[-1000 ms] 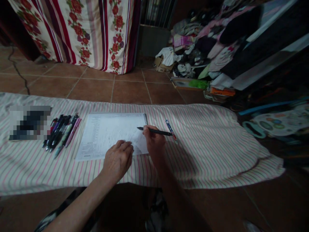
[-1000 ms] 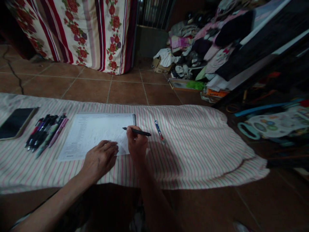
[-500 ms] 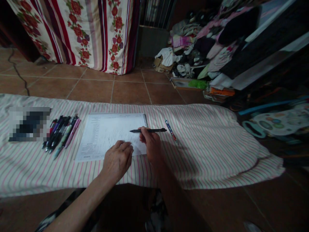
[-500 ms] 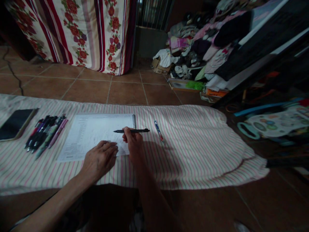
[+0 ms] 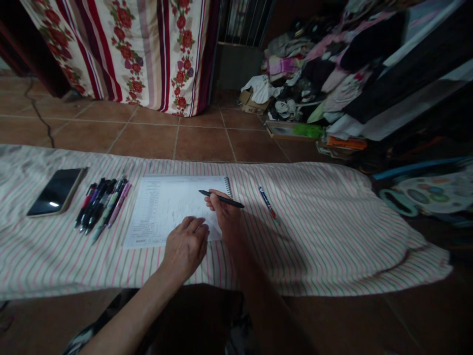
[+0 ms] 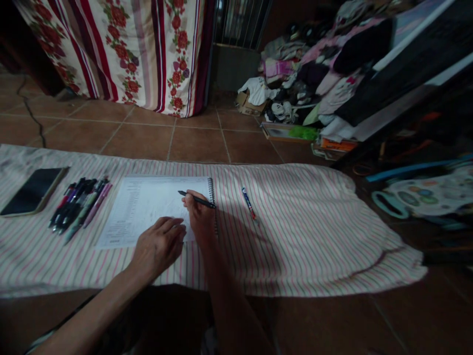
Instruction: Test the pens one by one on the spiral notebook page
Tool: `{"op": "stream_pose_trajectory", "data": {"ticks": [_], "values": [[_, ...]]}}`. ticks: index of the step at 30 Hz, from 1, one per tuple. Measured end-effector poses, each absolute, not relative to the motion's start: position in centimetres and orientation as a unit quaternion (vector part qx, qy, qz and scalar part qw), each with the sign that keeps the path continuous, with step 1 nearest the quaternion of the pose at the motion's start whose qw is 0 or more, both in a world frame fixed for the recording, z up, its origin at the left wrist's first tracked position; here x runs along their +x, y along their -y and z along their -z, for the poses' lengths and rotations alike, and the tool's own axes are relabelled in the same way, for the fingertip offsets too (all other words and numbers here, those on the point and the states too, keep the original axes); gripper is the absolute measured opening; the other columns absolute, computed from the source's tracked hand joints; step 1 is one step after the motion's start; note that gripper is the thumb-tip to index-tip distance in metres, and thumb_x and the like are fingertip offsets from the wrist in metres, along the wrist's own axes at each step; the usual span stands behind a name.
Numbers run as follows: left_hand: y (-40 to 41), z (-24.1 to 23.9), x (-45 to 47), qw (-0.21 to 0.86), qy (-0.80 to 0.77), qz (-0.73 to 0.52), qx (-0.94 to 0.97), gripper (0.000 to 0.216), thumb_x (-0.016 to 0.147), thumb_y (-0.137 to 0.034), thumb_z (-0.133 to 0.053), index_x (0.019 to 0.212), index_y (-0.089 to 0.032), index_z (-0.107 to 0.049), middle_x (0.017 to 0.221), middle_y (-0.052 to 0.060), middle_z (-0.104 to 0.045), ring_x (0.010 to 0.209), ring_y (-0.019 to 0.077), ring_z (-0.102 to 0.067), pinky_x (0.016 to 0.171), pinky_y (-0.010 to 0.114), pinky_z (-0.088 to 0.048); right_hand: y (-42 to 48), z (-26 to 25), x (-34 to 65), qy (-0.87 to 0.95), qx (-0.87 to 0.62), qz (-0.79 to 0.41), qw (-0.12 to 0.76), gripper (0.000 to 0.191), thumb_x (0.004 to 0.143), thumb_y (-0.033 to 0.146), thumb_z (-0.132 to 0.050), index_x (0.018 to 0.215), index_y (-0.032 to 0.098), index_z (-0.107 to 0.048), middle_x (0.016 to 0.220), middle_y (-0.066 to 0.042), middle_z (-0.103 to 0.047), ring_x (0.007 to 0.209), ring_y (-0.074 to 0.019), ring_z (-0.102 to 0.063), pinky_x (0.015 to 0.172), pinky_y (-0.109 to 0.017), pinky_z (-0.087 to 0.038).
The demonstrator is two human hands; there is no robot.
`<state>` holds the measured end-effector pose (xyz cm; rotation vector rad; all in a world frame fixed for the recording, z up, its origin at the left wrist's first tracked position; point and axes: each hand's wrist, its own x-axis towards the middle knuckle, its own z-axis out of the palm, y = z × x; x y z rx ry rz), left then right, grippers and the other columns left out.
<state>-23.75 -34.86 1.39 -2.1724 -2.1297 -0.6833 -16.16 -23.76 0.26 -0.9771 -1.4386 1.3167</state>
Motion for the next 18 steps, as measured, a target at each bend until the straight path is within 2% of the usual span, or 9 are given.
{"op": "stream_pose_trajectory", "data": {"ticks": [5,12,18], "values": [[34.4,-1.9,-24.6,0.025,0.707,0.243,-0.664,0.022,0.086,-0.017,-0.045,0.094,-0.016,-0.066,0.106,0.008,-0.066,0.100,0.0233,-0.054,0.079,0.037,-0.053,23.0,0.4,-16.9,0.647,-0.405,-0.478,0.433,0.035,0.081,0.045,-0.052,0.096,0.017,-0.065,0.081,-0.008,-0.071,0.073,-0.0189,-0.067,0.069,-0.032,-0.054],[33.7,-3.0,-25.5,0.006,0.739,0.235,-0.631,0.019,0.081,-0.012,-0.049,0.093,-0.017,-0.064,0.105,0.007,-0.065,0.099,0.0241,-0.053,0.075,0.036,-0.053,23.5,-0.7,-17.8,0.684,-0.434,-0.429,0.399,0.032,0.081,0.044,-0.050,0.088,0.018,-0.066,0.072,-0.006,-0.070,0.069,-0.0172,-0.066,0.066,-0.026,-0.051],[34.1,-4.4,-24.3,-0.071,0.732,0.172,-0.656,0.020,0.084,-0.013,-0.045,0.080,-0.018,-0.063,0.083,0.005,-0.065,0.082,0.0226,-0.057,0.068,0.037,-0.052,24.1,-2.0,-18.1,0.683,-0.449,-0.452,0.358,0.028,0.080,0.044,-0.051,0.081,0.020,-0.064,0.065,-0.002,-0.068,0.064,-0.0164,-0.065,0.063,-0.024,-0.048]]}}
